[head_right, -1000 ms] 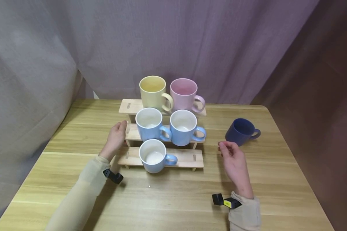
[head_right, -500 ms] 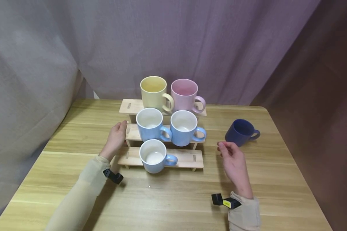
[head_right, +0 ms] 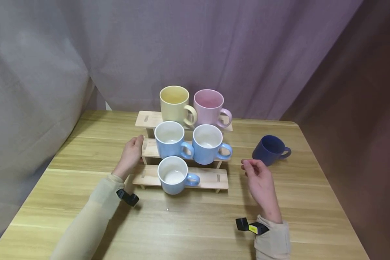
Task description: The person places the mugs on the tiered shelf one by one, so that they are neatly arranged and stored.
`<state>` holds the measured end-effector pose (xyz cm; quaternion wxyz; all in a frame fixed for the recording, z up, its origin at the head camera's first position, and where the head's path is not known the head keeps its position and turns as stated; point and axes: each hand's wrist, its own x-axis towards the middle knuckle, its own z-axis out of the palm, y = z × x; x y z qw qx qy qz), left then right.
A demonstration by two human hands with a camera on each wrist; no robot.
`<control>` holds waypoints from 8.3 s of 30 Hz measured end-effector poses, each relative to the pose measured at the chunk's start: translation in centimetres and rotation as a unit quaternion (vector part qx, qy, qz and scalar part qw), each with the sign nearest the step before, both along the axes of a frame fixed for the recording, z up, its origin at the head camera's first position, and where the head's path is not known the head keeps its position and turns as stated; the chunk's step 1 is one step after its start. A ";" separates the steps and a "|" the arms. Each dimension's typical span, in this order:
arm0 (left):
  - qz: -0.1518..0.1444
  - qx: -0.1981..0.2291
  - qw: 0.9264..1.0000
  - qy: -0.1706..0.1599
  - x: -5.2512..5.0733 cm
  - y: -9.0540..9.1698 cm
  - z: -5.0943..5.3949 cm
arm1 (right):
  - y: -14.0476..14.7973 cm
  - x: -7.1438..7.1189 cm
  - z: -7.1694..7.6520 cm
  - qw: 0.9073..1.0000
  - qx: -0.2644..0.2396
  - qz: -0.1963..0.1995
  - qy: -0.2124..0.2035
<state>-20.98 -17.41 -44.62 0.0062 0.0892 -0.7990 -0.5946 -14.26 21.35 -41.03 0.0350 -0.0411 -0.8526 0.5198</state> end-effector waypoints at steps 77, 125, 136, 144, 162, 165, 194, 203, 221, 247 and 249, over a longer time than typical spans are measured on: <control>0.005 -0.006 1.000 0.010 0.0 0.1 0.3 | 7.8 -4.6 -2.7 0.992 0.069 -0.106 -0.027; 0.014 -0.020 1.000 0.004 -0.1 0.1 0.2 | 10.3 -5.5 -3.3 0.974 0.202 -0.097 0.015; 0.009 -0.016 1.000 0.004 -0.1 0.1 0.4 | 10.2 -4.4 -3.9 0.991 0.112 -0.056 -0.057; 0.004 -0.013 1.000 0.000 -0.1 0.1 0.5 | 9.5 -2.4 -4.2 0.987 0.095 -0.123 -0.050; 0.006 -0.015 1.000 0.003 0.0 0.0 0.7 | 7.5 3.9 0.2 0.995 0.089 -0.047 -0.009; 0.007 -0.016 1.000 0.002 0.0 0.0 0.6 | 6.6 4.3 0.7 0.995 0.101 -0.023 0.005; 0.010 -0.007 1.000 0.004 -0.1 0.2 0.2 | 0.4 2.9 -0.2 0.994 0.060 0.092 -0.009; 0.008 -0.009 1.000 0.004 -0.2 0.1 0.1 | 0.1 3.0 -0.4 0.994 0.048 0.096 -0.011; 0.017 -0.010 1.000 0.003 -0.1 0.2 0.1 | -0.5 3.0 -0.2 0.993 0.052 0.100 -0.021; 0.008 -0.019 1.000 -0.003 0.1 0.2 0.5 | -1.0 3.2 -0.2 0.994 0.058 0.090 -0.017; 0.009 -0.018 1.000 -0.003 0.1 0.2 0.5 | -1.0 3.2 -0.2 0.994 0.059 0.090 -0.015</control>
